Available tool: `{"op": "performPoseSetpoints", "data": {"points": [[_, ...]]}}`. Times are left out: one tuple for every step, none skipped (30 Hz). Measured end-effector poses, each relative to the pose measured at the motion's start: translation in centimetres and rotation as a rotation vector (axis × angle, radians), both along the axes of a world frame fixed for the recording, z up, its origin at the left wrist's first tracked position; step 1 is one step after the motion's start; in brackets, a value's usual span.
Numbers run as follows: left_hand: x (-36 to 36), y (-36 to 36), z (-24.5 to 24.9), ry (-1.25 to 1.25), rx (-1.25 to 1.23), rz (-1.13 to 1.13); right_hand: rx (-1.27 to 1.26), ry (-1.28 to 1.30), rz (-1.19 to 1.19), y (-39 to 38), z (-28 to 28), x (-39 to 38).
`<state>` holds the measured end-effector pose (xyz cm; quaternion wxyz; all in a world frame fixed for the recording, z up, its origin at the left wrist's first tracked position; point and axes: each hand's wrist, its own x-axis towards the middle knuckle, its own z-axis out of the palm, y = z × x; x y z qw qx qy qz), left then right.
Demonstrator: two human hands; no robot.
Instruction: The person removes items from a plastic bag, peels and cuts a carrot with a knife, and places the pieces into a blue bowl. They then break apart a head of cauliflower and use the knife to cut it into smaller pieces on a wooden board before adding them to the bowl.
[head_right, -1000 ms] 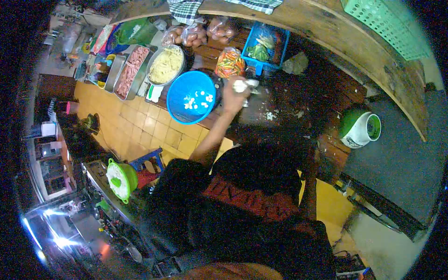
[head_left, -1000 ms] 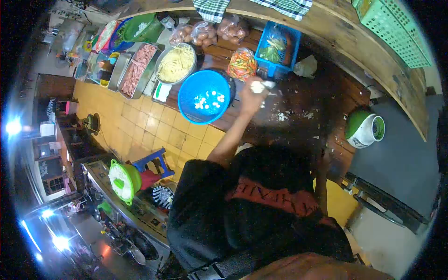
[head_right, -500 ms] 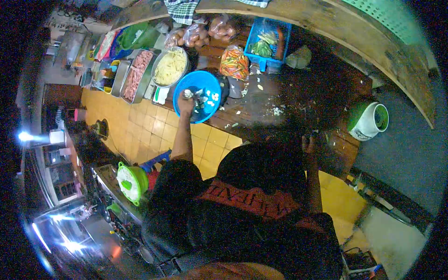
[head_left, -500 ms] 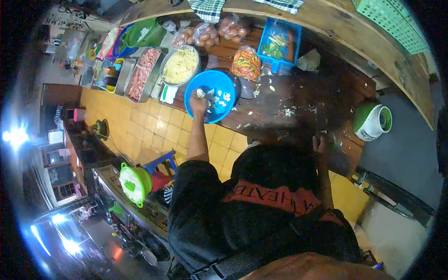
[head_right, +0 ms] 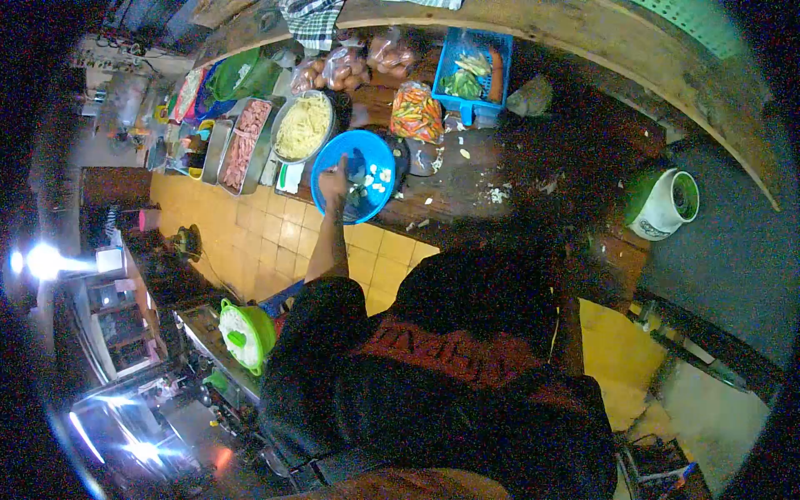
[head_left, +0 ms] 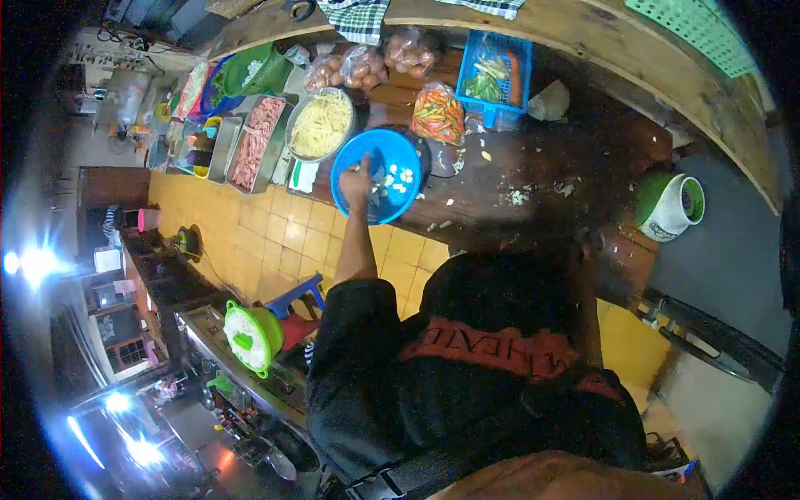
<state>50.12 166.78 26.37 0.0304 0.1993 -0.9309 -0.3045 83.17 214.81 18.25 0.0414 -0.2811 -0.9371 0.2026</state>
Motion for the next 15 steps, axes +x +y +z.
{"op": "performPoseSetpoints", "data": {"points": [[-0.1,-0.3,0.2,-0.006,-0.007,0.0,-0.144,-0.196,-0.07,-2.0,6.2,-1.7],[-0.2,-0.4,0.4,-0.042,0.089,0.032,-0.285,-0.392,-0.142,-3.1,9.5,-2.6],[-0.4,-0.4,0.4,-0.076,0.188,0.063,-0.293,-0.384,-0.121,-3.4,9.6,-2.7],[-0.6,-1.2,-1.5,0.19,0.381,-0.063,-0.273,-0.312,-0.085,-3.0,7.7,-1.9],[-0.9,-1.9,-3.3,0.187,0.381,-0.066,-0.252,-0.264,-0.057,-2.4,6.0,-1.2],[-1.0,-2.1,-3.9,0.322,0.412,-0.171,-0.239,-0.229,-0.036,-2.0,4.9,-0.8],[-0.9,-1.8,-3.4,0.457,0.441,-0.277,-0.238,-0.207,-0.021,-1.7,4.0,-0.5],[-0.3,-1.8,-2.8,0.325,0.397,-0.281,-0.235,-0.19,-0.006,-1.3,3.2,-0.1],[0.0,-2.0,-2.6,0.322,0.397,-0.285,-0.245,-0.175,0.016,-0.9,2.6,0.0],[0.1,-2.5,-2.3,0.2,0.304,-0.319,-0.252,-0.169,0.026,-0.7,1.8,0.2],[0.0,-2.7,-2.1,0.079,0.211,-0.352,-0.261,-0.163,0.034,-0.8,1.1,0.5],[-0.1,-2.9,-3.3,0.165,0.263,-0.327,-0.26,-0.16,0.027,-1.0,1.6,0.4],[-0.1,-2.9,-3.6,0.169,0.268,-0.337,-0.234,-0.16,-0.011,-1.7,2.8,0.0],[0.0,-2.9,-3.8,0.207,0.197,-0.335,-0.206,-0.157,-0.054,-1.9,3.7,-0.3],[0.2,-2.6,-3.7,0.248,0.127,-0.336,-0.201,-0.147,-0.07,-1.3,3.6,-0.3]]}}
